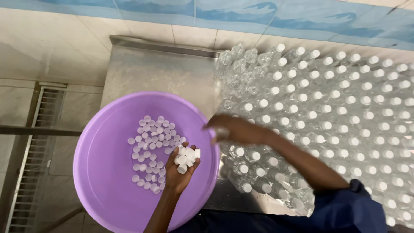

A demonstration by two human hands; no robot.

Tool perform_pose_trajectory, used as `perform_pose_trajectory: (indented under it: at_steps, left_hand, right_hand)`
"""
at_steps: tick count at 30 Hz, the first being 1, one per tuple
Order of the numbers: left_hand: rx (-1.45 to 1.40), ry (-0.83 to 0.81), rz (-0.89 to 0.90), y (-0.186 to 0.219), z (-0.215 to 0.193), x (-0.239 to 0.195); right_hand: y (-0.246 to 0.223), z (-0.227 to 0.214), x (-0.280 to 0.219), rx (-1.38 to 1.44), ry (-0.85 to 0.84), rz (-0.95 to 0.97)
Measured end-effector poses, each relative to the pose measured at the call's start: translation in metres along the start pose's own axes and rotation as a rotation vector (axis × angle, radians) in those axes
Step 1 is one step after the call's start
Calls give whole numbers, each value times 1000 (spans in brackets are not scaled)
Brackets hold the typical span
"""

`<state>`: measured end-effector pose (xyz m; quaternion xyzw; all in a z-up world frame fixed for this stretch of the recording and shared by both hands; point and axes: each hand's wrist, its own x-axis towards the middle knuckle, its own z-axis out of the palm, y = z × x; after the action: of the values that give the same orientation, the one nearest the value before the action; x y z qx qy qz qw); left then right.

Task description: The person repeatedly picks up white bottle caps from a purple basin and screws them onto clear plastic bottles arranged on a metal table. The person works systematically across the rows of bottles, securing each cap by hand.

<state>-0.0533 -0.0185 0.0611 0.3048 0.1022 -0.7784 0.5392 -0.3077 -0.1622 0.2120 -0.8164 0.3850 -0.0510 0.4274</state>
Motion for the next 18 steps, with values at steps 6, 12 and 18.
perform_pose_trajectory:
  at_steps: [6,12,18]
  left_hand:
    - [-27,-29,-54,-3,9,-16]
    - [32,-108,-75,-5,1,-20]
    - [94,-69,-125,-10,-5,-11]
  right_hand:
    - [-8,102,-9,-74,2,-114]
    - [-15,106,-20,316,84,31]
    - [-3,108,-25,746,131,176]
